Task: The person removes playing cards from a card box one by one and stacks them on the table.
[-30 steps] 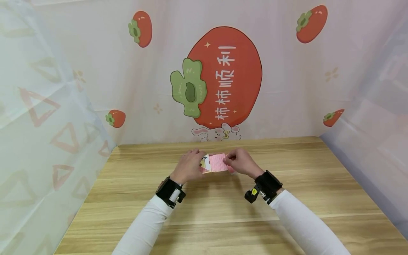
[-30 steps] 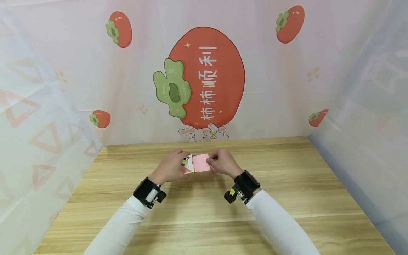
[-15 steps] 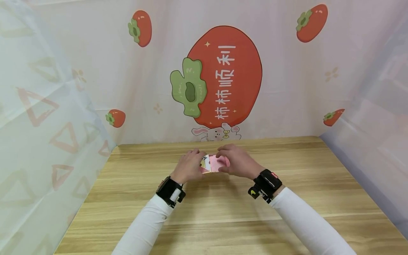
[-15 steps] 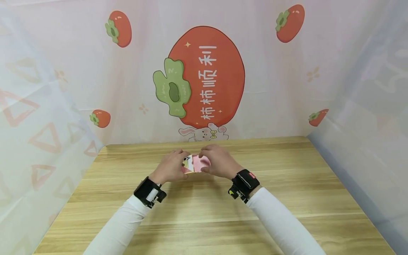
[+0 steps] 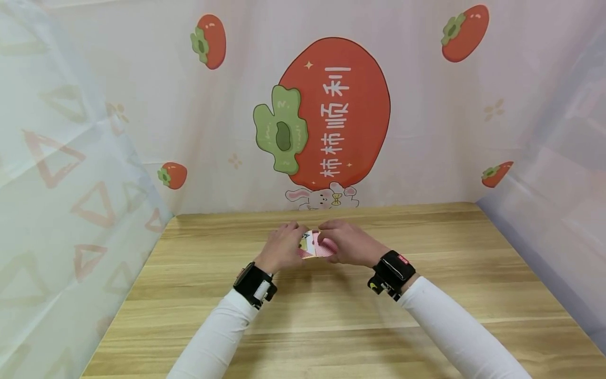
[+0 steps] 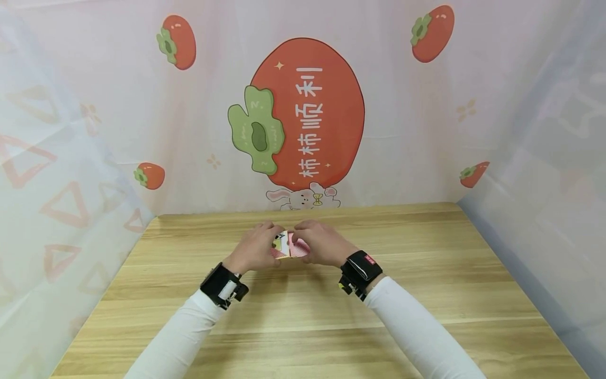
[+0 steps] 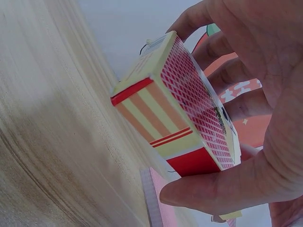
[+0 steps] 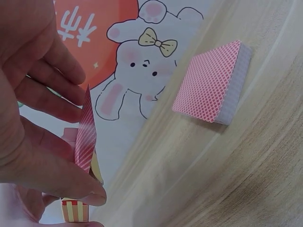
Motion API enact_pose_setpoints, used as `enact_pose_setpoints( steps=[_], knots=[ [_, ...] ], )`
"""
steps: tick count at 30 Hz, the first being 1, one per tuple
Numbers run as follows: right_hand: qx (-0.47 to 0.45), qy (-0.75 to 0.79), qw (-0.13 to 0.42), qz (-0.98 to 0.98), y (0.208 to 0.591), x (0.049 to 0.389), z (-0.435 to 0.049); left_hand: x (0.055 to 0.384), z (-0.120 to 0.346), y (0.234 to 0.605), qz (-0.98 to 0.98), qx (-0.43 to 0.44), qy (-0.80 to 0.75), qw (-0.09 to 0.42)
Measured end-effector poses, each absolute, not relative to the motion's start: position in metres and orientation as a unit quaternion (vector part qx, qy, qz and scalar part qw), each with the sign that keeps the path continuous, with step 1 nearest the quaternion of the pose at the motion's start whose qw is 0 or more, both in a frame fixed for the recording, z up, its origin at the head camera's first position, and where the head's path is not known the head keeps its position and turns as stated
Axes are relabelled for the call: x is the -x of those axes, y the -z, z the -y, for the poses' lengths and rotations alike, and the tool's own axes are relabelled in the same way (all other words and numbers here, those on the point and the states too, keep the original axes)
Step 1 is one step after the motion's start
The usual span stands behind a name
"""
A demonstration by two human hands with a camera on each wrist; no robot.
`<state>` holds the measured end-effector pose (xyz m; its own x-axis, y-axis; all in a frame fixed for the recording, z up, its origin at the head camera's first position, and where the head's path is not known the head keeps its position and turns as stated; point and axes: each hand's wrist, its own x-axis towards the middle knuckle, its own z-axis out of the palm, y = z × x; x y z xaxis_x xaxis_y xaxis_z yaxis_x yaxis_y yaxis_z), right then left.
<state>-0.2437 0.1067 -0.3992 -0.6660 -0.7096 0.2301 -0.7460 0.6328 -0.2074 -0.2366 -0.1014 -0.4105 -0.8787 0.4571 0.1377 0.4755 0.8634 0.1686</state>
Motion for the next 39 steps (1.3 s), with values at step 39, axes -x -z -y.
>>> enact_pose_setpoints(
  steps=[39],
  knots=[
    [-0.396,-0.117,0.045,0.910,0.405,0.244,-0.123,0.237,0.113,0.414,0.966,0.231,0.113,0.038]
  ],
)
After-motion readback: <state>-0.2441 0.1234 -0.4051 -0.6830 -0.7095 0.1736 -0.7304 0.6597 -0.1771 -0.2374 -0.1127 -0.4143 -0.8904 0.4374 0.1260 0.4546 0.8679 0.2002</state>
